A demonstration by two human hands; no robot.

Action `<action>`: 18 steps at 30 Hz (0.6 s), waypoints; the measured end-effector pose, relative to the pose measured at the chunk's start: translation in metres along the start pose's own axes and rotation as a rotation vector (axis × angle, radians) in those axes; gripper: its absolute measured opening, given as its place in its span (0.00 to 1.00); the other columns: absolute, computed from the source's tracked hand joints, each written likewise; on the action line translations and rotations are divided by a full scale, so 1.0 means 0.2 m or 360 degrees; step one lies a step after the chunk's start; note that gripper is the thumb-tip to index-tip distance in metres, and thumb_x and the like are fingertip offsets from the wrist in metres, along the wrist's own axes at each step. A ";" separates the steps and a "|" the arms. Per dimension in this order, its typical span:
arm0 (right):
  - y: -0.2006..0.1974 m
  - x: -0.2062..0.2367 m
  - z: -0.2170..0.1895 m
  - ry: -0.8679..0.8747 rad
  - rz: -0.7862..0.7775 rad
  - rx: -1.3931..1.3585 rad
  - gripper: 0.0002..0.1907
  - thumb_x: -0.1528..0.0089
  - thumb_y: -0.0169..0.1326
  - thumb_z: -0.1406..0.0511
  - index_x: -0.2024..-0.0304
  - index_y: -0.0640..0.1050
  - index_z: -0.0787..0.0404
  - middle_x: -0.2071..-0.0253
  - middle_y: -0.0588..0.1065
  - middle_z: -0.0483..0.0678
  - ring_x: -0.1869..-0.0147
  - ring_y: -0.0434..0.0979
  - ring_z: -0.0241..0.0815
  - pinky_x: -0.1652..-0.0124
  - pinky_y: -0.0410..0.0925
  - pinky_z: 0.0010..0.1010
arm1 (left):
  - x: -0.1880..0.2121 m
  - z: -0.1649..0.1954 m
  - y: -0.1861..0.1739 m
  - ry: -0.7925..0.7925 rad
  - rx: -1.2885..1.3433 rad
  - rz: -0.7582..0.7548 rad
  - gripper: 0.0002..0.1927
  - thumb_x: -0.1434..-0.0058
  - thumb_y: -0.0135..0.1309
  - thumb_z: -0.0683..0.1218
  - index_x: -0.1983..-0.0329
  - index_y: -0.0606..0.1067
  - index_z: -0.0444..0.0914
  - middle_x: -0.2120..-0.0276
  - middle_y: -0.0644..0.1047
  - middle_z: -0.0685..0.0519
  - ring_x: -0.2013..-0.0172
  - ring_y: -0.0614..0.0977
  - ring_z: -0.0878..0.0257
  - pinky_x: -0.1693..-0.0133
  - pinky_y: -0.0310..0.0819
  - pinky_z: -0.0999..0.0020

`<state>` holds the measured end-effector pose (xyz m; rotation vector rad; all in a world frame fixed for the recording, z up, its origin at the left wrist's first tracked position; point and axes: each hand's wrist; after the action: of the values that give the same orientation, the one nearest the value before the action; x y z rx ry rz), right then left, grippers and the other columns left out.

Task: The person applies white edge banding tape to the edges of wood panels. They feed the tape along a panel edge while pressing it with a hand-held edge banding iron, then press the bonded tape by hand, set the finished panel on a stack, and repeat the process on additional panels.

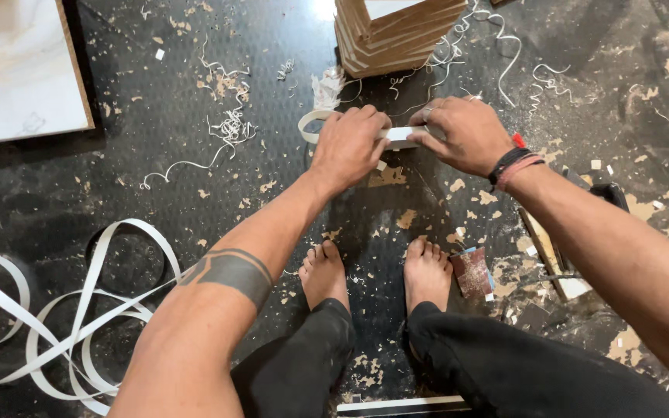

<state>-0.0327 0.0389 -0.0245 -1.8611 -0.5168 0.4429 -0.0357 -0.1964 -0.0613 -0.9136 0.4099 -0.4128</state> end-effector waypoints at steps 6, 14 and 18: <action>0.07 -0.13 0.02 -0.0051 -0.0045 0.0014 0.12 0.34 0.56 0.57 0.54 0.82 0.55 0.57 0.81 0.48 0.54 0.80 0.52 0.58 0.72 0.42 | -0.01 -0.17 0.01 0.0025 0.0139 0.0011 0.11 0.38 0.60 0.48 0.54 0.79 0.41 0.62 0.77 0.50 0.56 0.79 0.49 0.56 0.69 0.51; 0.19 -0.33 0.23 0.0022 -0.0434 -0.0078 0.22 0.32 0.49 0.50 0.49 0.80 0.59 0.56 0.80 0.54 0.60 0.82 0.54 0.61 0.74 0.43 | -0.11 -0.37 0.09 0.0105 0.0365 0.0085 0.14 0.37 0.60 0.50 0.51 0.79 0.40 0.60 0.77 0.50 0.57 0.79 0.49 0.55 0.70 0.54; 0.27 -0.42 0.23 0.0136 -0.0446 -0.0021 0.24 0.29 0.43 0.48 0.50 0.81 0.57 0.59 0.81 0.54 0.60 0.82 0.57 0.60 0.73 0.46 | -0.09 -0.45 0.19 0.0110 0.0363 0.0218 0.15 0.35 0.61 0.50 0.50 0.79 0.39 0.60 0.77 0.50 0.57 0.79 0.49 0.56 0.70 0.54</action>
<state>-0.1205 0.0128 -0.0853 -1.7778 -0.7113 0.1722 -0.0895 -0.2264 -0.1388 -0.6470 0.4756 -0.3579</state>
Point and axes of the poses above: each hand's wrist, its own x-axis away from the middle knuckle, its own y-axis out of the palm, z = x × y
